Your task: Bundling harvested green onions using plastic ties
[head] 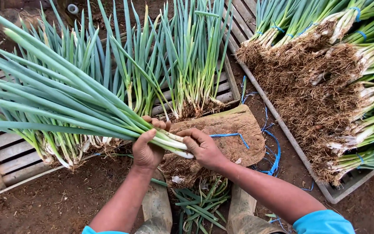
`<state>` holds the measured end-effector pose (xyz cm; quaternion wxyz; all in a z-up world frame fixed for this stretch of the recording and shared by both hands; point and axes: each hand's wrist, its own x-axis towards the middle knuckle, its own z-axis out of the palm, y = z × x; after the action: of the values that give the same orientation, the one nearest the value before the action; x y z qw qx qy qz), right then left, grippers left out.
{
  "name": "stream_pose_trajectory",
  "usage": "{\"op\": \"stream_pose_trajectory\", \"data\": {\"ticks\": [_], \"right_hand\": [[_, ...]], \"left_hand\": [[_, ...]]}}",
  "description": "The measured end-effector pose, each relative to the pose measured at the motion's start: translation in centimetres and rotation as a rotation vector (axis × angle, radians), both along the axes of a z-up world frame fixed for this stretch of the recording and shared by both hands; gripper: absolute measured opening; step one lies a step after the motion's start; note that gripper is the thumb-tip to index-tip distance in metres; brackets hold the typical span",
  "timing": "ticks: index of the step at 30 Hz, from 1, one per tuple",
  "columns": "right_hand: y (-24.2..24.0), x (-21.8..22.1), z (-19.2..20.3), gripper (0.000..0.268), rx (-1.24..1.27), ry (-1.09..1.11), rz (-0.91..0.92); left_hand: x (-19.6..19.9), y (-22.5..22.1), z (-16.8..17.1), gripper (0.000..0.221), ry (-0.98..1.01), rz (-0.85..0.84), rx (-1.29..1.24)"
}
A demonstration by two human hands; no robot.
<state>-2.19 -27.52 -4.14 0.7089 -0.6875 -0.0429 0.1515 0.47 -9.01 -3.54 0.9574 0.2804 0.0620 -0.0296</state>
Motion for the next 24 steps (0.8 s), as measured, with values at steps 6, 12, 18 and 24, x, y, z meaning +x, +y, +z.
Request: {"op": "stream_pose_trajectory", "data": {"ticks": [6,12,18,24], "right_hand": [[-1.1,4.1,5.9,0.024,-0.042,0.085,0.197],[-7.8,14.0,-6.9,0.024,-0.758,0.048,-0.141],[-3.1,15.2,-2.4,0.058,-1.095,0.299,0.2],[-2.8,16.7,-8.0,0.059,-1.105,0.383,0.185]], "left_hand": [[1.1,3.6,-1.8,0.036,-0.06,-0.059,-0.013],[3.1,6.3,-0.6,0.038,-0.01,0.046,0.053],[4.5,7.0,-2.3,0.038,0.074,0.091,0.035],[5.6,8.0,-3.7,0.037,0.135,0.108,0.032]]}}
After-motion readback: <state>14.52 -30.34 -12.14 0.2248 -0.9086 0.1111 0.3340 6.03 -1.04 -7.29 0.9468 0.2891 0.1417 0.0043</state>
